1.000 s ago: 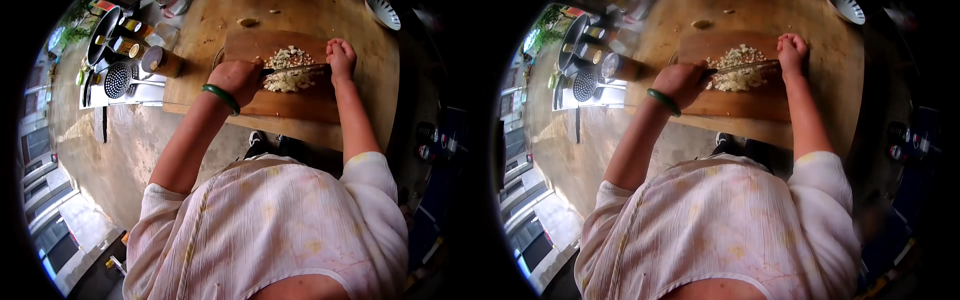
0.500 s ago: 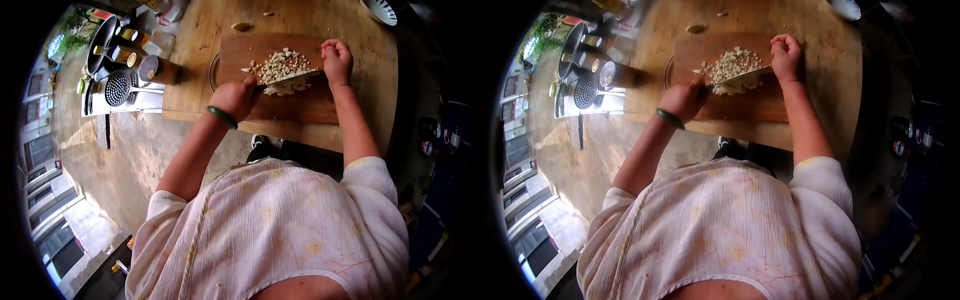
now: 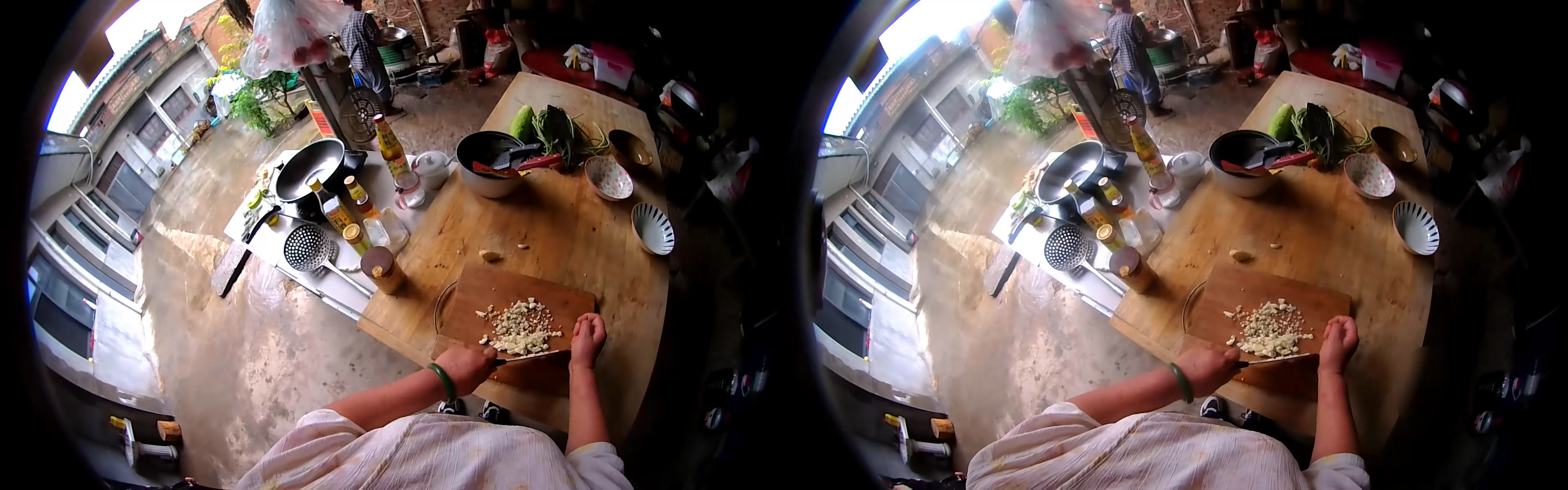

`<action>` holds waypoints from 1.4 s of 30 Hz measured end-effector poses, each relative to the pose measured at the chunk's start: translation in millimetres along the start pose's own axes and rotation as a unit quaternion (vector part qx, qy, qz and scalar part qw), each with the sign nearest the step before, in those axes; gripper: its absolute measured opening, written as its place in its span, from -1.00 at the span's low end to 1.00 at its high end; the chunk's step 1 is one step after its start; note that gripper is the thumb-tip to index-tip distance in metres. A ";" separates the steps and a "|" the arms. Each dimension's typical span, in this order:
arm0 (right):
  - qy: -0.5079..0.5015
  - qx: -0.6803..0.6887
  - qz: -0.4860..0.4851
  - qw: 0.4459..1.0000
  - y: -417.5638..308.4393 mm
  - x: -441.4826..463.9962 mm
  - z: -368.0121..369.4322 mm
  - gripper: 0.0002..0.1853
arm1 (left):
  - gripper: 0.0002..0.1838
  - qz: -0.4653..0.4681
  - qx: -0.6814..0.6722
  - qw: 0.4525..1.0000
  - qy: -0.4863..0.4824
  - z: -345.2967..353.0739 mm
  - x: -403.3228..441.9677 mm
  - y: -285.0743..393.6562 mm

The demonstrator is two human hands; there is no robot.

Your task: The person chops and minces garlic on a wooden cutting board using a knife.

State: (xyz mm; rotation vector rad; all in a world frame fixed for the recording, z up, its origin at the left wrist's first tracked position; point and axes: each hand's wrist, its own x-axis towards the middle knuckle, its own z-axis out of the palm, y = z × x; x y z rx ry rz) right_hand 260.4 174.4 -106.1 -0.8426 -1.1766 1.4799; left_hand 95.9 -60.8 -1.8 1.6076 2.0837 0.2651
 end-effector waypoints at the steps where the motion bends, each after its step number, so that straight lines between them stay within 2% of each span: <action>1: -0.009 -0.006 -0.001 1.000 -0.3 -0.1 -0.1 -0.87 | -0.72 -0.008 -0.004 1.000 -0.004 -1.2 -2.1 -0.1; 4: -0.004 -0.043 -0.011 0.999 6.2 11.5 14.1 -0.87 | -0.72 -0.011 -0.027 1.000 -0.006 -5.0 7.2 -20.5; 6: -0.022 -0.034 -0.010 0.999 11.6 21.1 25.2 -0.87 | -0.74 -0.001 0.015 0.999 0.044 -18.0 23.3 -34.2; 8: -0.030 -0.013 -0.010 0.999 13.1 38.2 39.6 -0.88 | -0.74 0.019 0.004 0.999 0.029 -30.4 31.6 -41.0; 11: -0.004 -0.018 0.055 0.998 6.2 53.0 57.4 -0.84 | -0.72 0.018 0.059 0.997 0.037 -59.6 44.6 -39.8; 15: 0.012 -0.028 0.078 0.997 25.5 60.4 62.7 -0.87 | -0.65 0.026 0.085 0.994 0.059 -71.1 52.9 -41.4; 17: -0.003 -0.011 -0.030 0.999 46.2 57.0 61.1 -0.96 | -0.61 0.016 0.065 0.995 0.074 -42.2 53.9 -65.4; 18: -0.038 -0.018 -0.066 0.997 39.6 51.6 63.9 -0.95 | -0.62 0.019 0.068 0.992 0.101 -35.5 47.1 -74.7; 19: -0.022 -0.063 -0.109 0.992 53.2 54.8 62.4 -0.87 | -0.62 0.043 0.082 0.987 0.135 -17.5 49.0 -93.3; 21: 0.006 -0.098 -0.132 0.986 32.1 55.3 74.5 -0.88 | -0.60 0.104 0.102 0.976 0.163 -19.7 57.4 -115.2; 22: -0.015 -0.027 -0.051 0.998 21.9 48.6 69.9 -0.88 | -0.57 0.034 0.125 0.990 0.053 -45.5 58.1 -86.8; 23: -0.001 -0.023 0.002 1.000 28.9 53.0 63.3 -0.84 | -0.56 0.028 0.127 0.991 0.042 -61.3 62.3 -70.1; 24: -0.002 -0.007 0.018 1.000 14.4 49.4 63.7 -0.84 | -0.57 0.065 0.105 0.991 0.042 -66.4 67.3 -70.3; 26: 0.022 -0.043 0.015 0.999 7.0 46.5 61.6 -0.85 | -0.60 0.067 0.150 0.986 0.032 -83.0 59.9 -43.4; 28: 0.015 -0.040 0.034 0.998 1.1 41.9 58.1 -0.85 | -0.61 0.007 0.164 0.986 0.014 -71.0 54.7 -31.3; 29: -0.002 -0.038 0.048 0.998 -1.0 41.1 58.8 -0.85 | -0.63 0.018 0.136 0.990 0.045 -50.0 52.4 -46.0; 30: 0.001 -0.035 0.049 0.998 -4.1 39.7 62.3 -0.85 | -0.64 0.029 0.106 0.991 0.076 -31.5 48.5 -60.4; 32: -0.018 -0.148 -0.091 0.985 -7.0 36.8 69.8 -0.85 | -0.66 0.034 0.093 0.990 0.097 -33.5 45.6 -63.1; 33: -0.008 -0.165 -0.105 0.981 6.7 42.4 64.5 -0.86 | -0.66 0.052 0.082 0.991 0.096 -34.2 49.9 -67.8; 34: -0.008 -0.167 -0.102 0.981 11.4 35.1 56.1 -0.86 | -0.67 0.068 0.068 0.991 0.094 -38.1 50.8 -65.3; 35: -0.006 -0.115 -0.046 0.992 13.7 34.9 50.3 -0.87 | -0.69 0.112 0.061 0.989 0.071 -48.7 56.8 -63.9; 37: 0.013 -0.024 0.032 0.999 7.4 38.6 51.1 -0.87 | -0.70 0.111 0.092 0.987 0.074 -65.7 60.8 -51.9; 38: 0.013 -0.025 0.034 0.999 4.5 39.2 50.5 -0.87 | -0.71 0.109 0.119 0.985 0.063 -68.9 58.7 -43.6; 39: 0.008 -0.037 0.038 0.999 1.3 38.2 46.7 -0.87 | -0.70 0.067 0.121 0.990 0.037 -72.1 53.7 -29.3; 41: -0.009 -0.053 0.039 0.998 -0.1 35.6 43.4 -0.86 | -0.70 0.047 0.106 0.992 0.048 -42.7 46.5 -39.2; 42: -0.034 -0.044 -0.023 0.998 7.0 34.5 45.0 -0.85 | -0.70 0.027 0.094 0.993 0.066 -29.3 45.3 -46.2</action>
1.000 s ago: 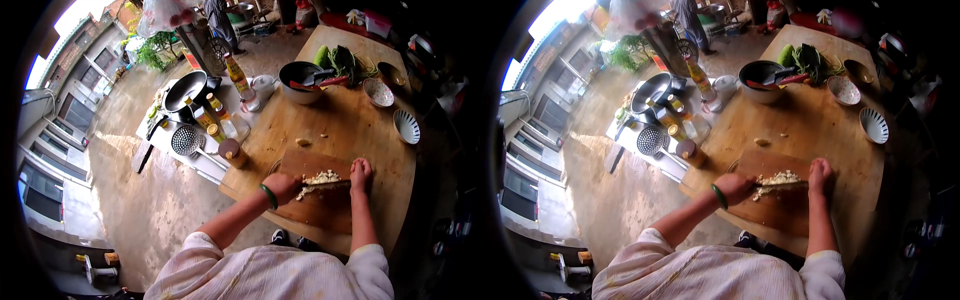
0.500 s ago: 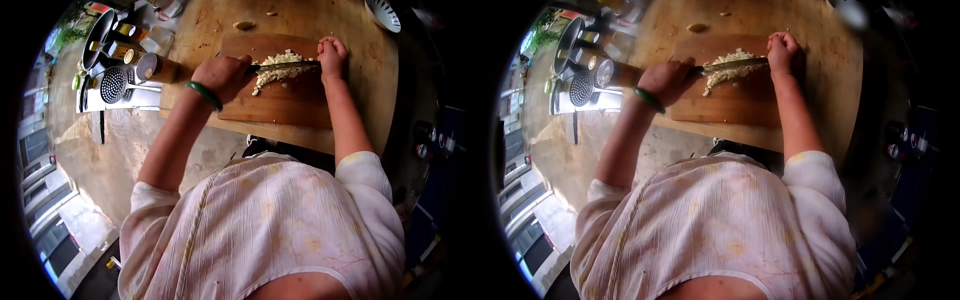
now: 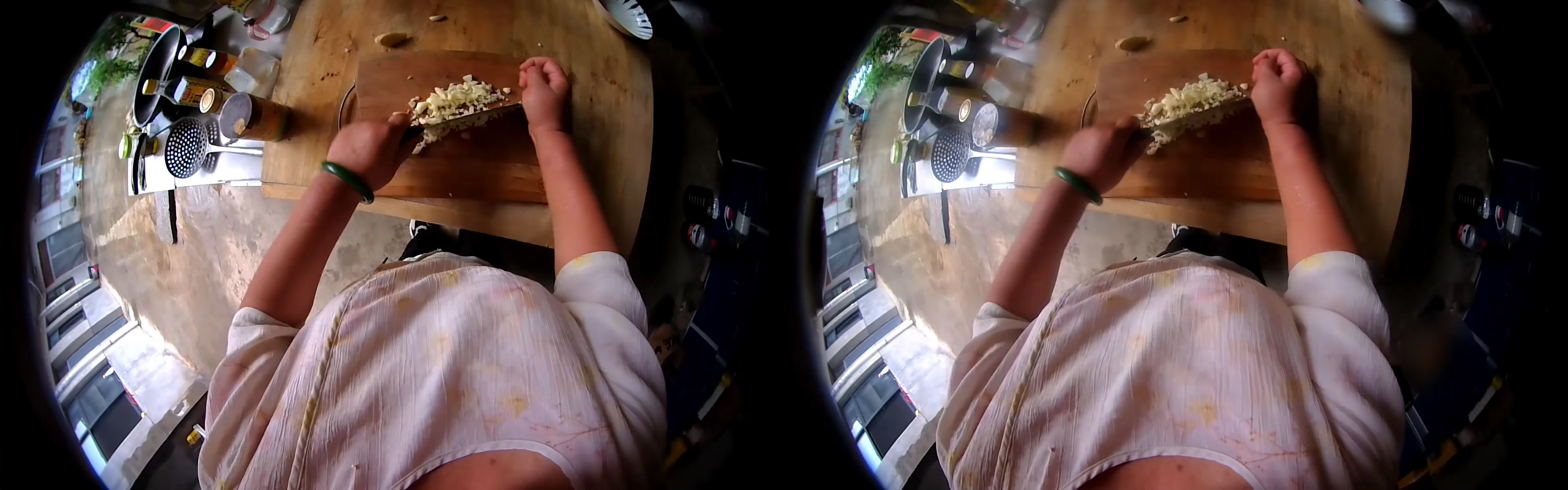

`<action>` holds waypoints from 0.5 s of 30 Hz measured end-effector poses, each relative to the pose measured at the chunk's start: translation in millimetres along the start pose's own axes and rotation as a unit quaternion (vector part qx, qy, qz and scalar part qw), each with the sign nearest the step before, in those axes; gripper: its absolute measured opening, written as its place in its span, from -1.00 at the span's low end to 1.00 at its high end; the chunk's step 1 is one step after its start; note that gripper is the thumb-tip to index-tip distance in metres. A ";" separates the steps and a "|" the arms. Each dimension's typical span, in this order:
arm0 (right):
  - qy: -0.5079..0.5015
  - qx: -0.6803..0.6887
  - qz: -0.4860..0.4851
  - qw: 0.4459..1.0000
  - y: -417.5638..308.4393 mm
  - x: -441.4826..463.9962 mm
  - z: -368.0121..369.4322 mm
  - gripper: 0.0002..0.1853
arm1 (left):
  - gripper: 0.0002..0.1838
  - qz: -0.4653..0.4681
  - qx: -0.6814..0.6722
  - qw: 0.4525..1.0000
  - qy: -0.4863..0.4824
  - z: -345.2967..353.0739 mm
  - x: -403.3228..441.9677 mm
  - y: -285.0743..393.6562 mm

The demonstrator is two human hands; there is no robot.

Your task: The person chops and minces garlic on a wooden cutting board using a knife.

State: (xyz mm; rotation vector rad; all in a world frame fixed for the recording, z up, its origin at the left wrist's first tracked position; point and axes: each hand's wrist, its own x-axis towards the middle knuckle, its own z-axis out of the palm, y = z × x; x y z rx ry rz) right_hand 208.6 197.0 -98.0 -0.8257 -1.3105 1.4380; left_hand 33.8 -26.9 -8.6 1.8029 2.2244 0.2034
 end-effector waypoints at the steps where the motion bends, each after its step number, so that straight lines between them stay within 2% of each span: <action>1: 0.010 -0.084 -0.034 0.996 -2.5 -1.9 3.1 -0.86 | -0.70 -0.016 0.005 1.000 -0.002 5.2 -4.0 -5.0; 2: 0.022 -0.166 -0.070 0.983 -7.2 -1.8 5.5 -0.87 | -0.70 -0.013 0.007 1.000 0.002 5.0 1.0 -12.5; 3: 0.018 -0.112 -0.075 0.991 -6.0 -1.9 6.4 -0.86 | -0.71 0.014 -0.012 1.000 -0.001 1.2 5.9 -15.9; 4: 0.014 -0.116 -0.071 0.991 -6.8 -9.3 2.8 -0.86 | -0.71 0.037 -0.033 0.999 -0.005 -1.0 6.2 -16.1; 5: 0.029 -0.070 -0.013 0.997 -10.1 -12.0 -0.3 -0.86 | -0.72 0.092 -0.053 0.994 0.009 -6.9 11.8 -18.1; 7: 0.061 0.009 0.056 0.997 -14.3 -7.7 -1.4 -0.85 | -0.72 0.067 -0.022 0.998 -0.006 -27.5 17.5 0.4; 8: 0.067 0.004 0.059 0.996 -15.8 -8.1 -4.8 -0.85 | -0.72 0.041 0.004 0.998 -0.040 -31.2 12.5 9.6; 10: 0.039 -0.007 0.081 0.996 -17.7 -9.4 -11.0 -0.84 | -0.72 0.043 -0.022 0.998 -0.030 -19.5 -2.2 15.2; 11: 0.040 -0.007 0.082 0.996 -16.7 -10.9 -10.3 -0.84 | -0.72 0.022 -0.027 0.999 -0.008 -1.3 -8.2 11.9; 13: 0.005 -0.049 -0.021 0.999 -16.5 -12.2 -4.3 -0.84 | -0.71 0.013 -0.033 0.998 0.052 11.6 -15.0 9.7; 15: 0.021 -0.042 -0.014 0.999 -17.9 -3.8 1.8 -0.84 | -0.71 0.025 -0.045 0.998 0.046 11.1 -8.8 -0.1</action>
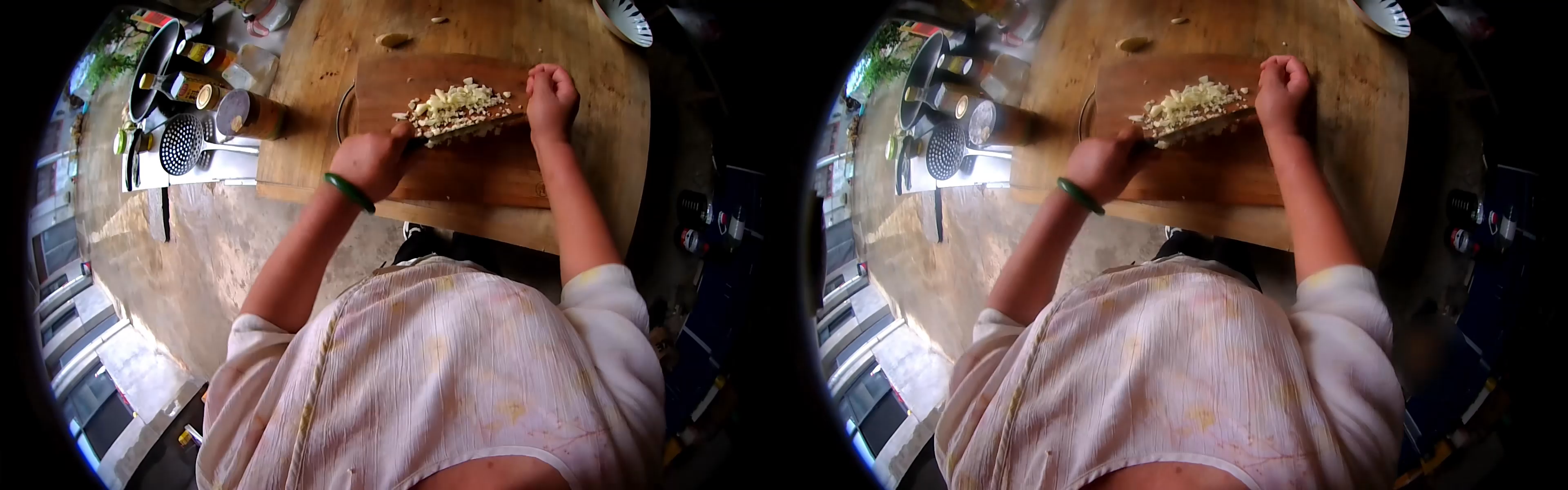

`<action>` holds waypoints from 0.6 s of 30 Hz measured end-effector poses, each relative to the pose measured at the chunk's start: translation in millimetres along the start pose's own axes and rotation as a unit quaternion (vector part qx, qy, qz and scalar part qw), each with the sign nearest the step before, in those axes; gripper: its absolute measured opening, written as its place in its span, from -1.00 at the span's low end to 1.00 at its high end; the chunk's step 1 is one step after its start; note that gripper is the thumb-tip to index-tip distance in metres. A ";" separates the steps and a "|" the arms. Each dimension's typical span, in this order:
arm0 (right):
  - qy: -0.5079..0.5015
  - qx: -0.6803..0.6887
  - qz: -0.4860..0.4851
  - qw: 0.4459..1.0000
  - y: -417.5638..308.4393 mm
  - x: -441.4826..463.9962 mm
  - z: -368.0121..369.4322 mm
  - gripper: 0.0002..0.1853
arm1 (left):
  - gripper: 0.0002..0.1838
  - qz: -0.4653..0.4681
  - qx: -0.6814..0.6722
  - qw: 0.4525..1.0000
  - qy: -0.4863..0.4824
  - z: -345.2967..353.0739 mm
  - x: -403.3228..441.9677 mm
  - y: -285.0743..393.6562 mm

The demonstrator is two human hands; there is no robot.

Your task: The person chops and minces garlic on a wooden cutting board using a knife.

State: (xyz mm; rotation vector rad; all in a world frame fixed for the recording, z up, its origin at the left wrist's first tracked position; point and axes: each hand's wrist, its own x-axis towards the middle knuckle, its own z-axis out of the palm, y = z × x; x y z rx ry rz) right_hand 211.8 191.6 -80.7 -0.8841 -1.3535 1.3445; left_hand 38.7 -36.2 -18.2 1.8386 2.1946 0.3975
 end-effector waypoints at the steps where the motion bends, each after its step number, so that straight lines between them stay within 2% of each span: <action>1: 0.013 0.007 0.011 1.000 -1.7 2.3 2.9 -0.84 | -0.71 0.008 -0.013 1.000 -0.008 -4.6 2.4 -3.2; 2: 0.018 0.027 0.047 0.998 -3.8 8.2 5.9 -0.84 | -0.71 0.017 0.017 1.000 -0.002 -10.5 8.4 -9.2; 3: 0.014 0.029 0.049 0.998 -12.8 14.9 13.4 -0.84 | -0.73 -0.016 0.056 0.998 -0.023 -30.4 16.3 -2.3; 5: 0.026 0.033 0.078 0.996 -24.6 25.0 30.5 -0.85 | -0.72 0.005 0.057 0.998 0.005 -52.9 25.5 -8.2; 7: 0.018 0.074 0.041 0.996 2.9 34.6 42.6 -0.88 | -0.70 0.005 0.089 0.996 -0.012 -58.8 35.3 -21.4; 9: 0.028 0.033 0.031 0.999 26.7 34.4 51.7 -0.88 | -0.69 0.006 0.070 0.998 -0.004 -34.1 35.7 -47.2; 10: 0.030 -0.047 -0.053 0.997 29.8 37.1 56.3 -0.89 | -0.69 0.004 0.070 0.998 -0.002 -27.6 33.2 -55.9; 11: 0.027 -0.047 -0.054 0.997 31.7 38.8 55.3 -0.89 | -0.69 -0.003 0.036 0.999 -0.008 -20.9 30.0 -65.0; 13: 0.011 -0.131 -0.085 0.988 9.5 26.5 55.4 -0.89 | -0.68 -0.013 -0.005 1.000 -0.017 -21.2 29.0 -64.8; 14: 0.007 -0.143 -0.113 0.983 27.3 31.7 48.1 -0.87 | -0.69 0.003 -0.020 0.999 -0.041 -23.8 32.1 -66.3; 15: -0.021 0.026 0.006 0.999 29.4 27.0 45.5 -0.86 | -0.69 0.022 -0.031 0.997 -0.061 -35.6 38.0 -62.8; 18: 0.000 0.018 0.082 0.996 13.5 27.7 38.1 -0.88 | -0.67 0.001 0.021 0.999 -0.048 -58.4 45.2 -30.6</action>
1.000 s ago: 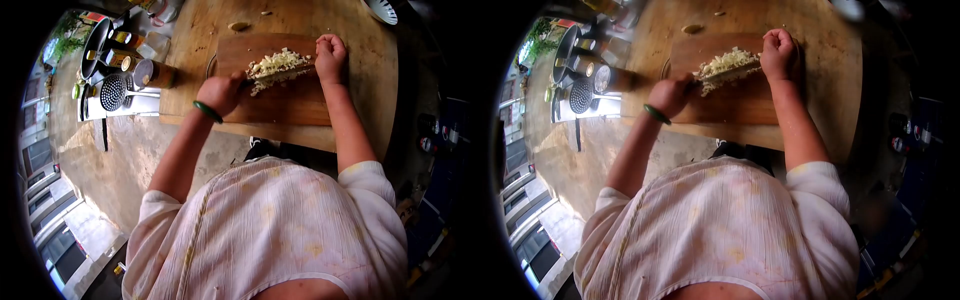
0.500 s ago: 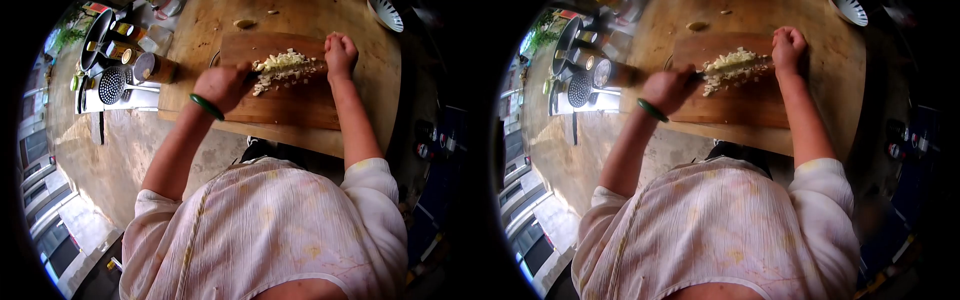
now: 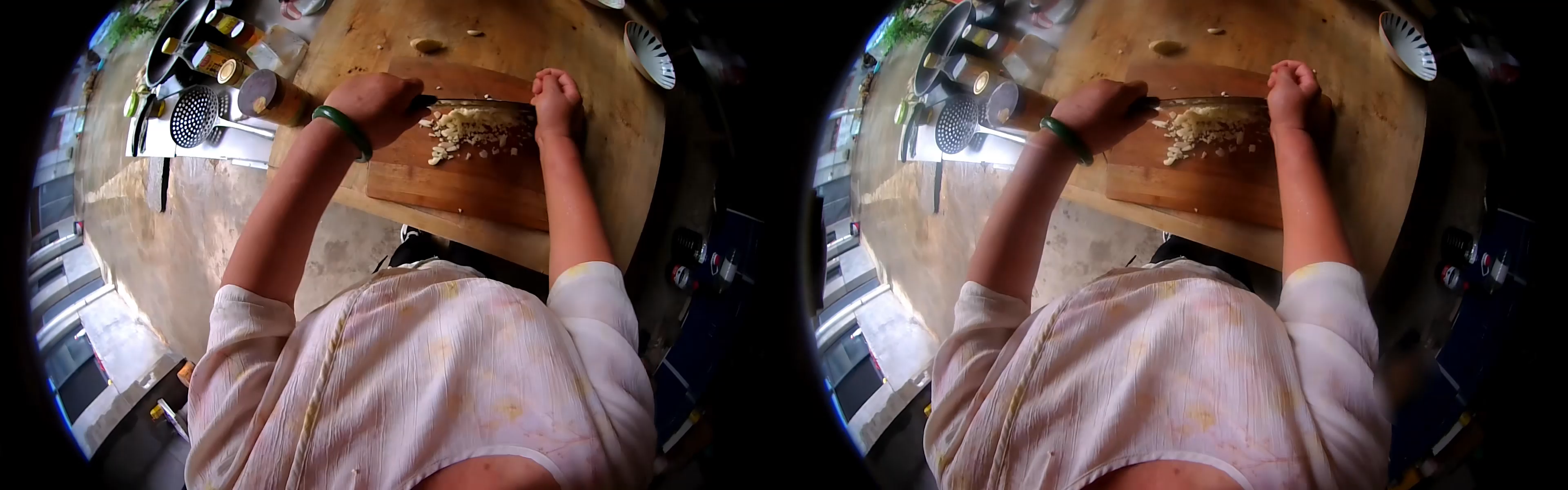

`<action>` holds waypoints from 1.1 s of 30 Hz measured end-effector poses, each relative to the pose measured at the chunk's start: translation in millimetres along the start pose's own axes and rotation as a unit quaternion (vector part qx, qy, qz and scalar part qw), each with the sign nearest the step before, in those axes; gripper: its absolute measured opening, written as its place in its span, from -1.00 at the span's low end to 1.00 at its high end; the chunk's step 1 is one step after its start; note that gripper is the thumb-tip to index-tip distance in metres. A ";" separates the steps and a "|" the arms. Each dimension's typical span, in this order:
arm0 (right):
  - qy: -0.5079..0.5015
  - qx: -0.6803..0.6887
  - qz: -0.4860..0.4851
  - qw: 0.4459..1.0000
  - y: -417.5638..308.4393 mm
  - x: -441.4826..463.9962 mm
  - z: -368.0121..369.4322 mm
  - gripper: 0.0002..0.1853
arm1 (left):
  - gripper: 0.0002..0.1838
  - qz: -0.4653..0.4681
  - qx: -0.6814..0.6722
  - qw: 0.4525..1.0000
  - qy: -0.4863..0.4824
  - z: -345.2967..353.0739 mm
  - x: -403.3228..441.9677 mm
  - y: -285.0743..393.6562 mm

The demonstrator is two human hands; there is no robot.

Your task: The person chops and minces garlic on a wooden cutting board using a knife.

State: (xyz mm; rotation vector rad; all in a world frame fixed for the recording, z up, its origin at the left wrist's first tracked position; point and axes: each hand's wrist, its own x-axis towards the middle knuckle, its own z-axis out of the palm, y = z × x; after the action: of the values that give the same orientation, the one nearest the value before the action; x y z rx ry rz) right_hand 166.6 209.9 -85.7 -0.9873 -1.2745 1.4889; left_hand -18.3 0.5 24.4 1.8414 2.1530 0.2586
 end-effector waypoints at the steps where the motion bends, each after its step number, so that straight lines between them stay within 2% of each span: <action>1: -0.006 0.001 0.015 1.000 0.1 1.4 -2.6 -0.88 | -0.67 -0.003 0.026 1.000 0.011 1.0 -3.5 4.9; 3: -0.040 -0.012 -0.011 0.999 2.7 0.1 -1.9 -0.87 | -0.67 -0.034 0.014 0.999 -0.004 31.4 -13.1 -2.8; 4: -0.040 -0.011 -0.014 0.999 -0.6 0.1 2.2 -0.87 | -0.68 -0.024 -0.011 0.999 0.027 44.7 -19.1 -10.9; 5: -0.019 -0.090 -0.103 0.990 -5.7 -2.6 7.8 -0.87 | -0.68 -0.013 -0.036 0.998 0.057 50.6 -22.4 -17.4; 6: 0.001 -0.170 -0.187 0.967 -7.6 -7.0 9.6 -0.87 | -0.69 -0.009 -0.041 0.998 0.037 46.8 -20.9 -19.4; 7: -0.004 -0.173 -0.182 0.968 -0.8 -12.9 4.2 -0.87 | -0.69 -0.017 -0.038 0.999 0.015 41.3 -17.4 -18.6; 9: -0.001 0.014 -0.012 1.000 5.7 -7.9 -3.9 -0.87 | -0.69 0.012 -0.017 1.000 -0.010 20.7 -6.6 -11.4; 12: -0.011 -0.013 -0.008 1.000 1.1 -4.9 -9.3 -0.87 | -0.70 0.001 0.021 1.000 -0.003 3.6 -8.6 11.8; 15: -0.019 -0.025 -0.013 0.999 -5.9 -11.4 -4.2 -0.87 | -0.70 -0.040 -0.023 0.999 0.024 38.9 -23.9 2.8; 17: 0.006 -0.154 -0.171 0.973 -7.6 -13.4 1.2 -0.87 | -0.70 -0.023 -0.060 0.997 0.045 49.7 -23.8 -9.5; 18: 0.004 -0.156 -0.166 0.974 -3.9 -20.5 -3.3 -0.87 | -0.70 -0.015 -0.052 0.998 0.026 46.0 -21.5 -9.7; 21: 0.004 -0.005 -0.002 1.000 2.5 -13.4 -15.8 -0.87 | -0.70 0.011 -0.009 1.000 -0.002 14.3 -8.5 5.1; 22: 0.020 -0.009 0.001 1.000 0.6 -12.2 -16.3 -0.88 | -0.70 -0.002 0.013 1.000 -0.006 4.9 -9.6 16.6; 23: 0.007 0.013 0.014 1.000 -0.7 -12.5 -20.2 -0.88 | -0.71 -0.015 0.033 0.999 -0.018 4.3 -14.6 26.2; 25: -0.028 -0.032 -0.001 0.999 -0.3 -13.9 -21.9 -0.88 | -0.71 -0.041 0.031 0.998 -0.029 19.7 -22.1 25.8; 26: -0.027 -0.031 -0.003 0.999 -2.5 -14.8 -19.9 -0.88 | -0.71 -0.038 0.001 0.999 0.005 39.2 -28.2 15.4; 28: -0.017 -0.108 -0.118 0.987 -12.0 -21.8 -10.4 -0.88 | -0.71 -0.023 -0.047 0.997 0.052 48.7 -32.3 7.3; 29: -0.018 -0.110 -0.116 0.987 -10.2 -25.1 -13.5 -0.88 | -0.71 -0.023 -0.049 0.997 0.051 53.4 -30.1 1.8; 31: -0.002 -0.011 0.005 1.000 1.6 -21.0 -22.8 -0.88 | -0.72 -0.008 -0.022 1.000 -0.009 29.6 -19.6 6.2; 33: -0.018 0.006 -0.040 0.999 15.1 -12.4 -33.5 -0.90 | -0.72 -0.007 -0.003 1.000 -0.012 10.4 -16.2 19.1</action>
State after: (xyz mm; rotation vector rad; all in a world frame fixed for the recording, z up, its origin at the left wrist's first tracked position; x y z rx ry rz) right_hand 199.8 205.9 -105.4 -0.8941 -1.3134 1.4565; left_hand 5.2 -12.9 22.5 1.8163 2.1452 0.2390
